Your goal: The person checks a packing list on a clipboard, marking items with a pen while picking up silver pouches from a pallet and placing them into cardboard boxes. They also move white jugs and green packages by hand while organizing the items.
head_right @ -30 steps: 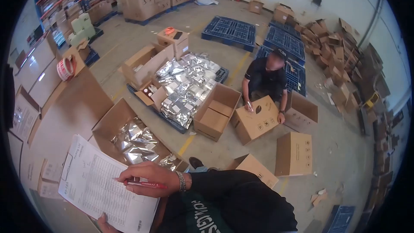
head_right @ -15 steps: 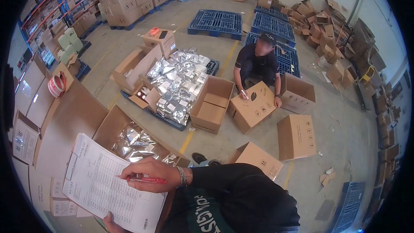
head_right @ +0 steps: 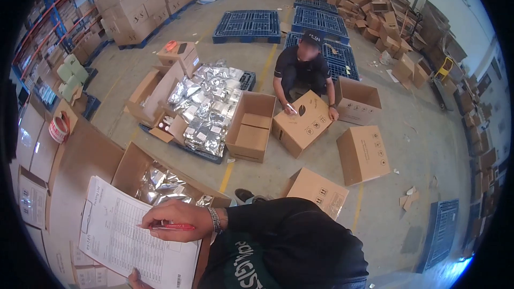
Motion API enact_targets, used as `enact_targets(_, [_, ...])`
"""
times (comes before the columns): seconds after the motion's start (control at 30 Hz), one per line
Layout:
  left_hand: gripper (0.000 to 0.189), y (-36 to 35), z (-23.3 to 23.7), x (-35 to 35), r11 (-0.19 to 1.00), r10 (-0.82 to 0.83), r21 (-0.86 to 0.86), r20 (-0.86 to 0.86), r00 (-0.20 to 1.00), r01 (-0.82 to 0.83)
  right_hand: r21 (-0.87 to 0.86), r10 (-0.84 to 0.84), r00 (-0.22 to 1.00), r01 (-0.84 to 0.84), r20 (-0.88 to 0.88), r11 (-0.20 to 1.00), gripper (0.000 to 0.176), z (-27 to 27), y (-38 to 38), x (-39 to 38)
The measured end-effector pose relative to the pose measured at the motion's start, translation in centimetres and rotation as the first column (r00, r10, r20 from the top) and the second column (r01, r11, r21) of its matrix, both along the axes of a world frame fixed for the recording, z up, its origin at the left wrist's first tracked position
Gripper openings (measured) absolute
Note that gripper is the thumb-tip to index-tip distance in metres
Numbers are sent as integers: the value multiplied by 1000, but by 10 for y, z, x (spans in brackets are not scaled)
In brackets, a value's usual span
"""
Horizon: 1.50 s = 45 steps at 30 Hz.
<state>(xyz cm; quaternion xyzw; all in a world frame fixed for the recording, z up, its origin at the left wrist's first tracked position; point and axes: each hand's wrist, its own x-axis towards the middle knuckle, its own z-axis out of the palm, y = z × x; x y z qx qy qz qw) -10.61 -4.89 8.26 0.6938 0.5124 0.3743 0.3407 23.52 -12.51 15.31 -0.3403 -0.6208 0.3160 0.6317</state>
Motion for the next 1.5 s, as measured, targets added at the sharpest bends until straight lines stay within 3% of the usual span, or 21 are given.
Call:
enact_targets(0.27, [48, 9, 2, 1, 980, -17, 194, -161, 987, 49, -43, -55, 998, 55, -5, 998, 27, -5, -16, 11])
enact_targets(0.33, [48, 11, 5, 1, 977, -24, 204, -211, 977, 68, -55, -57, 998, 55, -28, 997, 27, -4, -17, 11])
enact_targets(0.37, [47, 13, 8, 2, 991, -23, 122, -221, 975, 51, -42, -63, 998, 62, -31, 997, 27, -5, -16, 12])
enact_targets(0.43, [47, 20, -20, 4, 856, -14, 511, -139, 990, 83, -39, -65, 997, 63, -33, 997, 27, -7, -15, 12])
enact_targets(0.5, [47, 21, -29, 0, 859, -1, 510, -92, 996, 49, -57, -54, 998, 53, -26, 997, 27, -4, -16, 14])
enact_targets(0.57, [47, 12, 2, -1, 992, 43, 122, -105, 994, -30, -55, -48, 998, 47, -29, 997, 27, -4, -17, 13])
enact_targets(0.67, [47, 15, 15, -1, 993, -88, 62, -235, 968, 105, -47, -49, 999, 48, -22, 998, 27, -7, -14, 12])
enact_targets(0.77, [49, 8, -4, 3, 931, 44, 365, -126, 991, 4, -58, -44, 999, 42, -25, 997, 27, -7, -13, 10])
enact_targets(0.87, [50, 9, 6, 3, 988, 85, -136, 50, 995, -78, -86, -39, 999, 38, -12, 996, 28, -7, -13, 10])
enact_targets(0.97, [52, 5, 14, 8, 984, 48, 177, -187, 981, -15, -78, -36, 999, 35, -11, 996, 28, -6, -12, 11])
enact_targets(1.07, [51, 7, 15, 4, 999, 46, 8, -121, 992, -45, -74, -35, 999, 34, -15, 997, 26, -2, -12, 11])
enact_targets(1.17, [52, 14, 1, -7, 982, 35, 188, -276, 961, 18, -63, -32, 999, 30, -27, 998, 25, -2, -11, 9])
enact_targets(1.27, [52, 8, 16, 3, 991, 78, -98, -167, 983, -95, -53, -26, 999, 24, -37, 998, 25, -4, -11, 8])
enact_targets(1.37, [52, 6, 15, 7, 918, 199, -369, 114, 973, -144, -56, -25, 999, 23, -34, 998, 25, -4, -11, 8])
enact_targets(1.43, [52, 12, -19, -14, 991, 76, 116, -54, 996, -69, -66, -22, 999, 20, -35, 998, 25, -3, -12, 9])
enact_targets(1.47, [53, 14, -30, -22, 938, 47, 348, -156, 987, 10, -73, -19, 999, 16, -40, 997, 25, -3, -12, 8])
enact_targets(1.5, [52, 14, -22, -20, 986, 6, 165, -94, 996, 9, -79, -16, 999, 13, -45, 997, 24, -3, -13, 7])
